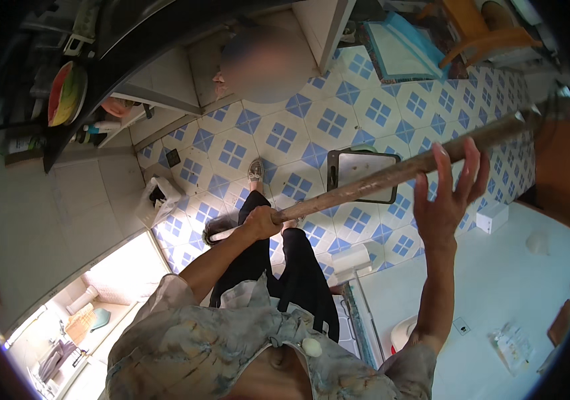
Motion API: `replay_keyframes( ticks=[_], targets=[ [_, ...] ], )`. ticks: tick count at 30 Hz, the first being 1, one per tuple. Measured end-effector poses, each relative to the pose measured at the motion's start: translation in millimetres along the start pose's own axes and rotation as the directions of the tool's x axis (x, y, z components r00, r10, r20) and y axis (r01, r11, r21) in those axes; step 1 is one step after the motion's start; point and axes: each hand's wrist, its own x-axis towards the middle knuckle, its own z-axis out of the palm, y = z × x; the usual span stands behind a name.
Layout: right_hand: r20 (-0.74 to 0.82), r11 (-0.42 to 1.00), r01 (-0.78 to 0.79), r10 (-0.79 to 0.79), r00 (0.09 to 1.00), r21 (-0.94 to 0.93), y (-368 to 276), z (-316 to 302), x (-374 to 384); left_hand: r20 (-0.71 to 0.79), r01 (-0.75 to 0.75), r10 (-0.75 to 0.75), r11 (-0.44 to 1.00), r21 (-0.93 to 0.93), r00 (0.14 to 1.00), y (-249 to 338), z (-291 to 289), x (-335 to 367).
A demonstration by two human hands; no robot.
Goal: Mopping the floor in a kitchen and bathroom area, and cleaning a squat toilet.
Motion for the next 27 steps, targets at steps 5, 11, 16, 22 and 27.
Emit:
replay_keyframes(
  ticks=[5, 11, 16, 22, 27],
  targets=[
    [-0.034, 0.972, -0.082, 0.077, 0.996, -0.222, 25, -52, -16, 0.07, -0.106, 0.101, 0.992, 0.072, 0.992, 37, -1, -5],
    [-0.011, 0.946, -0.174, 0.178, 0.984, -0.273, 78, -100, -61, 0.176, -0.238, 0.215, 0.964, 0.116, 0.961, 83, 18, -14],
    [0.065, 0.887, -0.211, 0.26, 0.963, -0.412, 116, -162, -99, 0.221, -0.414, 0.376, 0.897, 0.157, 0.9, 123, 25, -17],
    [0.328, 0.762, -0.248, 0.515, 0.792, -0.598, 160, -234, -174, 0.301, -0.599, 0.547, 0.792, 0.118, 0.781, 174, 17, -23],
    [0.567, 0.776, -0.276, 0.611, 0.552, -0.566, 171, -257, -278, 0.375, -0.716, 0.633, 0.685, 0.135, 0.677, 173, 5, -15]
  ],
)
